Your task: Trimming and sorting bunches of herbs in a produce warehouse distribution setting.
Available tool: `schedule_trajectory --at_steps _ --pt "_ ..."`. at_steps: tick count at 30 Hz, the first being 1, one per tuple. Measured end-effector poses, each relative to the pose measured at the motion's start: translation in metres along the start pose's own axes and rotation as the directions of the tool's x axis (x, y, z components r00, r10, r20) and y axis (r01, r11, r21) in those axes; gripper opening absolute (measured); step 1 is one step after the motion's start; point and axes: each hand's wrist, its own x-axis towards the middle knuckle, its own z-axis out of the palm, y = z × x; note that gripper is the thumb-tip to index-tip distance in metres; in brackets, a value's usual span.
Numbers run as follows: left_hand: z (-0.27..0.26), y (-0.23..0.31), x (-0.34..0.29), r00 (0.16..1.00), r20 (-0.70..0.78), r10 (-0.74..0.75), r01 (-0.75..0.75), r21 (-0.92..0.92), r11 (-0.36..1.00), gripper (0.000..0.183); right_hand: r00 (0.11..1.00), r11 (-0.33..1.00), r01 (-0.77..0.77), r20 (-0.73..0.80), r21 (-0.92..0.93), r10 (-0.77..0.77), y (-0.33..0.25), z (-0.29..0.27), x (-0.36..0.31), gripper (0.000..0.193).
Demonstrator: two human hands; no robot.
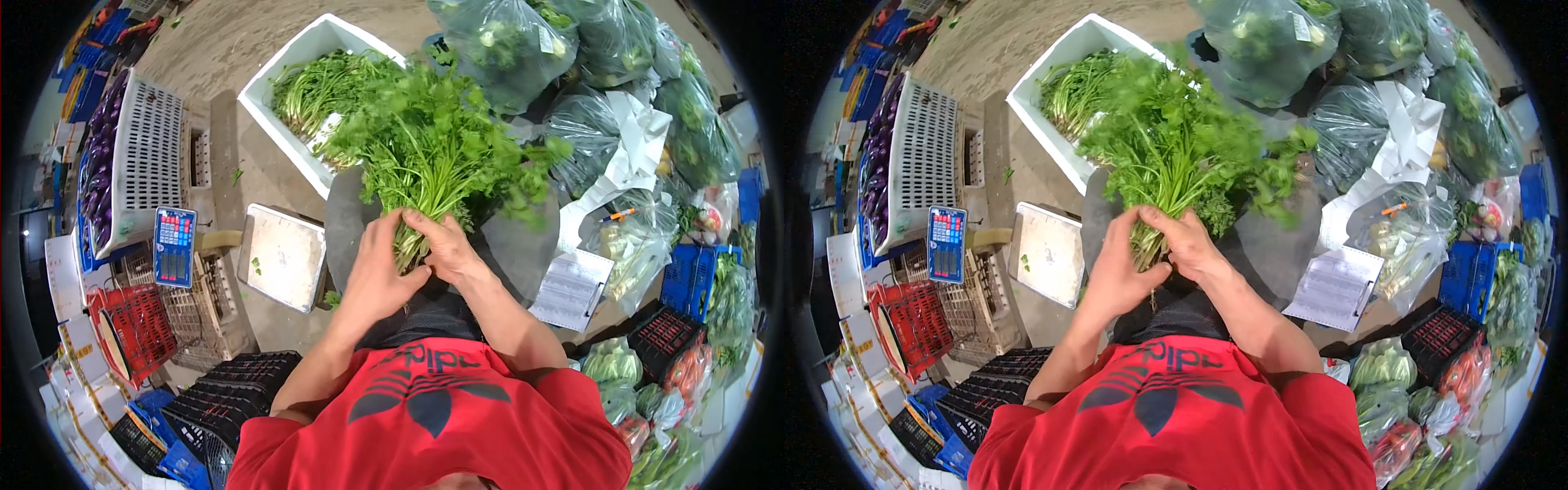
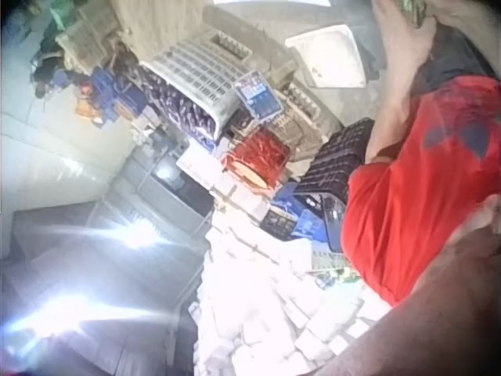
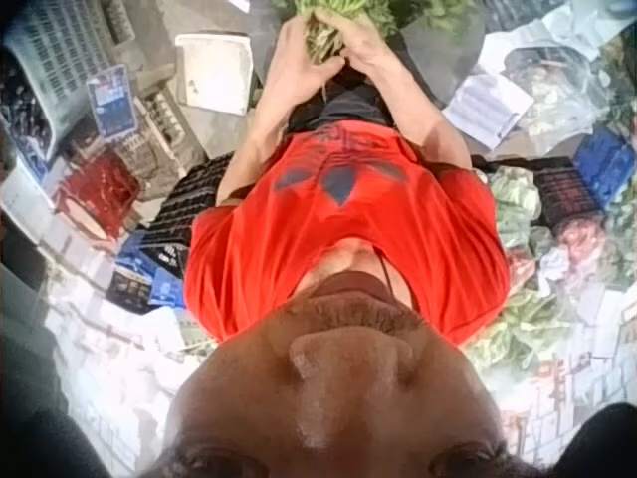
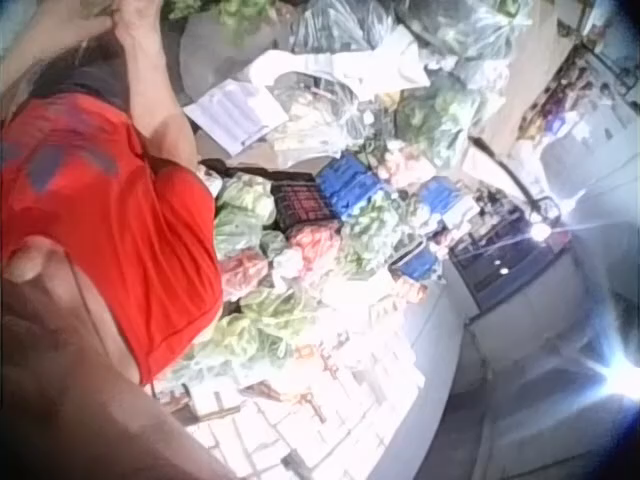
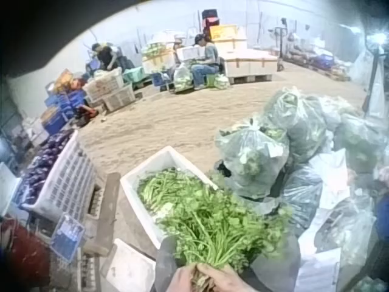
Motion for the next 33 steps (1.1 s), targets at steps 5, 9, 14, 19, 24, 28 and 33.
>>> schedule_trajectory --at_steps 5,9,14,19,24,28,33 --pt "-0.015 -0.037 0.013 0.889 0.277 -0.364 0.449 -0.683 0.577 0.051 0.99 0.993 -0.076 0.125 0.096 0.063 -0.004 -0.017 -0.004 0.045" --pt "-0.018 -0.031 0.02 0.74 0.62 -0.262 0.673 -0.684 0.282 0.056 0.968 0.992 0.007 0.249 -0.128 0.025 0.015 -0.042 0.001 0.049" --pt "-0.004 -0.035 0.02 0.737 0.653 -0.173 0.675 -0.707 0.211 0.056 0.943 0.863 0.088 0.319 -0.498 0.089 -0.007 -0.035 -0.002 0.059" --pt "0.013 -0.036 0.019 0.813 0.514 -0.273 0.574 -0.783 0.237 0.046 0.97 0.907 0.12 0.242 -0.403 -0.021 -0.013 -0.034 -0.009 0.061" --pt "0.018 -0.037 0.019 0.899 0.356 -0.256 0.438 -0.769 0.466 0.042 0.97 0.86 0.156 -0.088 -0.487 -0.225 -0.015 -0.02 -0.01 0.042" --pt "0.017 -0.037 0.018 0.871 0.41 -0.272 0.479 -0.834 0.276 0.041 0.981 0.969 0.099 -0.139 -0.225 -0.133 -0.013 -0.016 -0.005 0.021" --pt "0.02 -0.044 0.012 0.875 0.446 -0.188 0.465 -0.882 0.077 0.059 0.969 0.965 0.127 -0.178 -0.231 -0.17 -0.005 -0.014 -0.008 0.018"
